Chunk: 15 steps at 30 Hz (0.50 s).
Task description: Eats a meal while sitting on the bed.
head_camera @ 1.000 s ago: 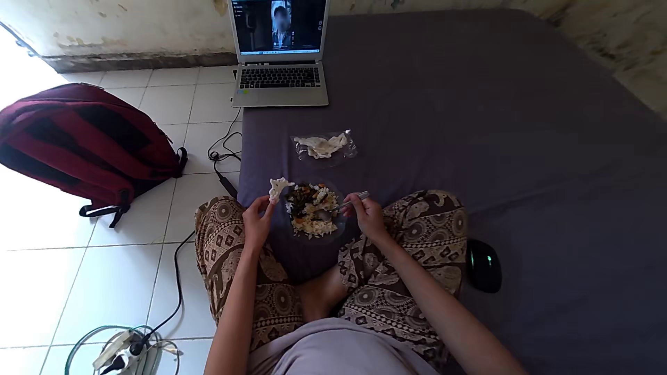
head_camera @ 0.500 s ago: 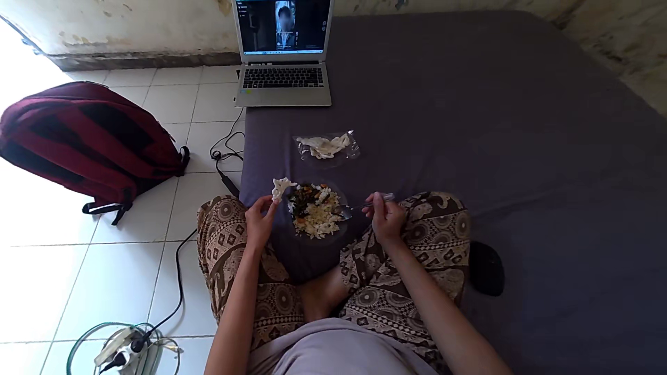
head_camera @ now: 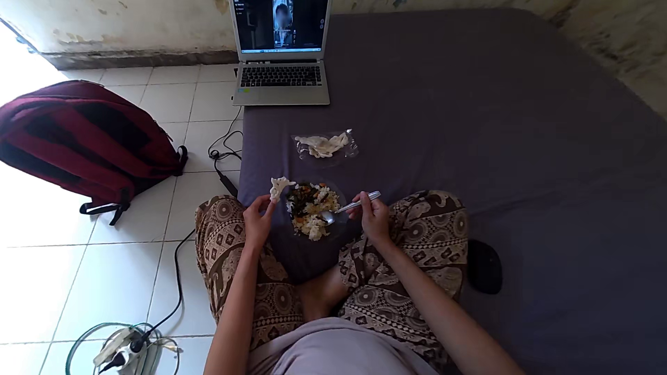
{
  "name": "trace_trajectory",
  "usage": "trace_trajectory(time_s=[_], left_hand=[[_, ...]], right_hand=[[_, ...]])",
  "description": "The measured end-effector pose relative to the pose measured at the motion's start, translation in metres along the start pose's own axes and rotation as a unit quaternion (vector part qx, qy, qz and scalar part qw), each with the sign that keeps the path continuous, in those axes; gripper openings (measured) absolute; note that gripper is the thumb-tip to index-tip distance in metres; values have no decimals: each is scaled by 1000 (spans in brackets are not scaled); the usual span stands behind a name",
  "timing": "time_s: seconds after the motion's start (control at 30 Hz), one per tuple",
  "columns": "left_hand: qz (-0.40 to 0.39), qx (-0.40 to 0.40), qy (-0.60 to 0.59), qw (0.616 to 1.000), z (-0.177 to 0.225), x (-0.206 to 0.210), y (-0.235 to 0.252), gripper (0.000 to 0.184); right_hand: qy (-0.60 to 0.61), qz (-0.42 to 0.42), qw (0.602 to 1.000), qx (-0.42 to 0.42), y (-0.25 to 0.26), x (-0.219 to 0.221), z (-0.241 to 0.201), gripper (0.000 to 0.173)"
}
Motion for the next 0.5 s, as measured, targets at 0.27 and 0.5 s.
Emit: trace_trajectory(time_s=[0.27, 0.5], left_hand=[[-5, -4, 6, 1000, -1, 1, 0, 27], [-3, -5, 9, 1000, -1, 0, 0, 27]], right_hand=[[-28, -53, 996, 61, -2, 7, 6, 33], [-73, 8, 995, -71, 0, 0, -3, 33]])
Point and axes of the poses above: each hand's wrist, its own y-axis towards the middle knuckle, its own x-axis out of the palm, z = x × y, the point moved 8 cm from there along y, towards the middle knuckle, and after that the axes turned 9 degrees about z, right-handed, at the moved point
